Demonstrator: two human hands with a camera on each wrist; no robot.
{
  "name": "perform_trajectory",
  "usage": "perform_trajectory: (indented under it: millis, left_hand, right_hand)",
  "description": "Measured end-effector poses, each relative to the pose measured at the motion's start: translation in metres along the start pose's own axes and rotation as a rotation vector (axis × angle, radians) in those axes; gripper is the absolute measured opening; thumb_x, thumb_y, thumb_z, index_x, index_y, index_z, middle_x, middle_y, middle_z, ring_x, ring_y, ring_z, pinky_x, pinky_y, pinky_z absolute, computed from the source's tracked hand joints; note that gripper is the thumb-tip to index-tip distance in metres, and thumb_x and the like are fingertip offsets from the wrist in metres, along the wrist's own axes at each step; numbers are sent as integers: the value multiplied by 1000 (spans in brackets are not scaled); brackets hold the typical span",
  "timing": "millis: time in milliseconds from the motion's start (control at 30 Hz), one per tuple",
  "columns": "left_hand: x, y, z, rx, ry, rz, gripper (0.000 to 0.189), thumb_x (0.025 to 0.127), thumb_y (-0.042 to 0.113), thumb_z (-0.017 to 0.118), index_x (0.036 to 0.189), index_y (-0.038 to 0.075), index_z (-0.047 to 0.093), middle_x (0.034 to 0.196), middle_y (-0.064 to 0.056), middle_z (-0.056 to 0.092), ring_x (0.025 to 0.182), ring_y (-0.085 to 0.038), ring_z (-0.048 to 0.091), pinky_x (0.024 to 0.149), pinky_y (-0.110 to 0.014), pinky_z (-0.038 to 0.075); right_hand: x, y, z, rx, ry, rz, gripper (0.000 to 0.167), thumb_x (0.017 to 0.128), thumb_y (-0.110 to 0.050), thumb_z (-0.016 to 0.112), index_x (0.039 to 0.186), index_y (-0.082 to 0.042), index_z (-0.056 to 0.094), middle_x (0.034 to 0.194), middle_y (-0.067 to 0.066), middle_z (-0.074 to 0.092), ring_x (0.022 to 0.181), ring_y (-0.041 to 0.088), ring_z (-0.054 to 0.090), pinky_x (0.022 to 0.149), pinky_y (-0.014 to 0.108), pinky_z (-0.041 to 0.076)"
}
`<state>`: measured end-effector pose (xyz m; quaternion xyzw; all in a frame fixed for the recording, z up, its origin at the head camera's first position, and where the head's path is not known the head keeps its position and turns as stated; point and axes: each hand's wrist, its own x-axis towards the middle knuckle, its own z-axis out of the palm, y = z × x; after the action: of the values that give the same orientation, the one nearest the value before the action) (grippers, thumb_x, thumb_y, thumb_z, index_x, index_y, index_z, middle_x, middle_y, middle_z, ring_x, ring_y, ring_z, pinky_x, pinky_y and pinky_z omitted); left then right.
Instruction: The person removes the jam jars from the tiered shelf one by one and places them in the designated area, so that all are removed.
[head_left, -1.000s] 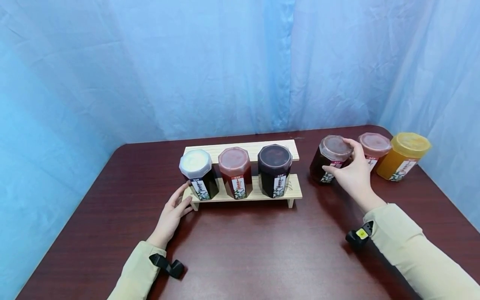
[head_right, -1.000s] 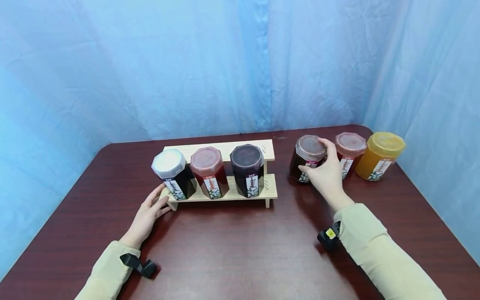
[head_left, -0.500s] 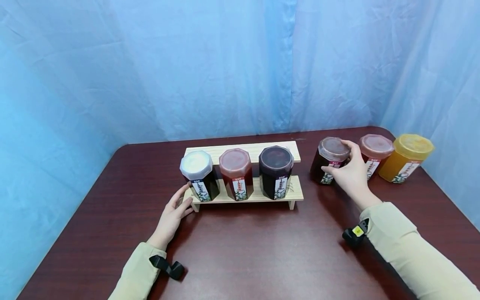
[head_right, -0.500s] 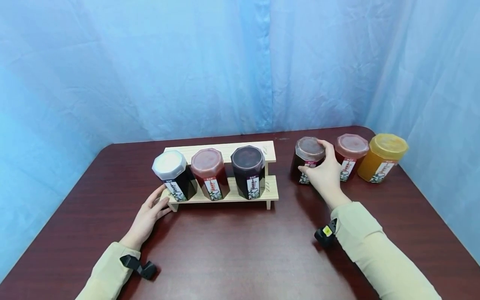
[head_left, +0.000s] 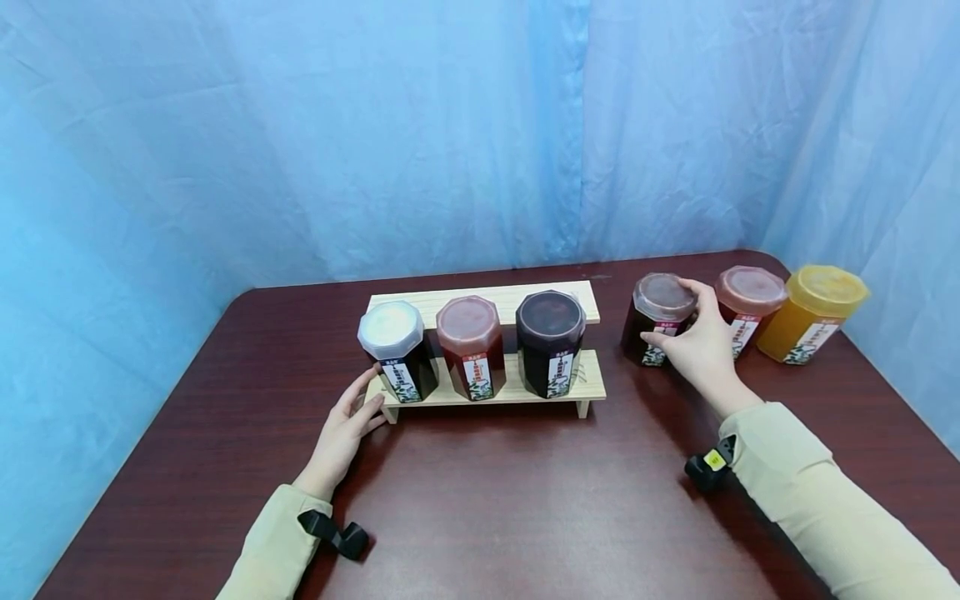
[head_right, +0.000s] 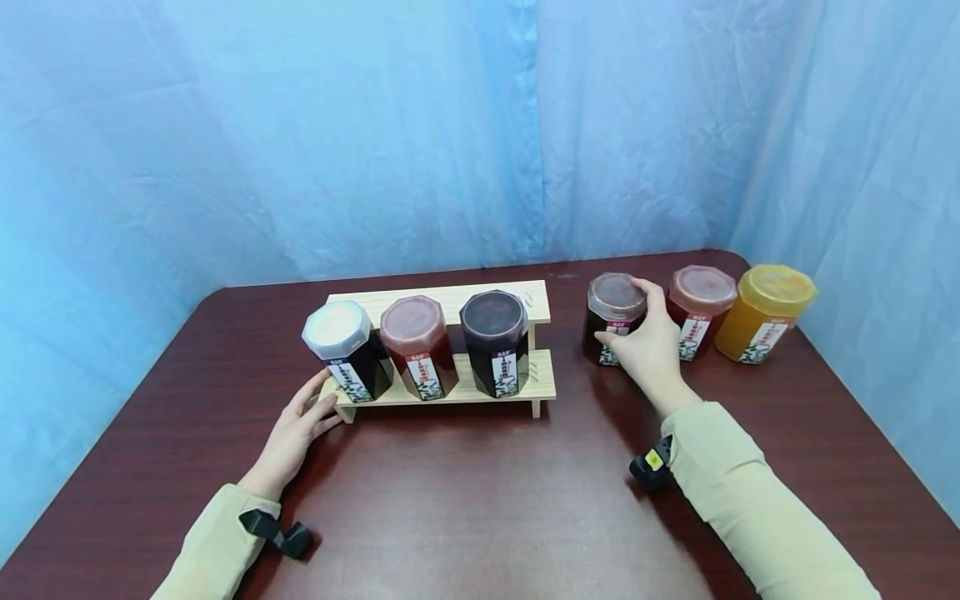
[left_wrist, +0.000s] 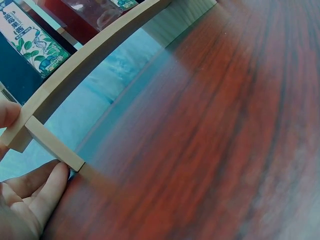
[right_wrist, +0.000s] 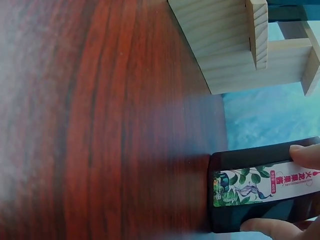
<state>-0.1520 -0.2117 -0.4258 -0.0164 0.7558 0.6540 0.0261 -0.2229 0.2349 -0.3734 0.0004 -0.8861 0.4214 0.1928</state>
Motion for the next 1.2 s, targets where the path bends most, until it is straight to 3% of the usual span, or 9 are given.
perform_trajectory:
  millis: [400, 867, 1200]
  left_hand:
    - [0, 1, 0, 12, 7, -9, 52, 99, 21, 50, 148, 18, 31, 152, -9, 28, 115, -2, 46, 87, -21, 49]
    - [0, -1, 0, -4, 8, 3, 52, 99, 21, 50, 148, 17, 31, 149, -9, 31, 113, 0, 47, 85, -20, 49]
    - [-1, 1, 1, -6, 4, 2, 52, 99, 19, 50, 147, 17, 32, 149, -9, 31, 113, 0, 47, 86, -21, 49]
  right_hand:
    - [8, 0, -9, -173, -108, -29, 87, 77, -20, 79, 144, -3, 26, 129, 34, 48, 113, 48, 49, 94, 61, 39]
    - [9, -1, -11, -280, -110, -45, 84, 77, -24, 77, 142, -2, 29, 121, 36, 52, 101, 50, 54, 88, 61, 43]
    - [12, 1, -14, -289, -108, -23, 85, 78, -26, 77, 142, -2, 27, 123, 36, 51, 102, 51, 53, 89, 63, 41]
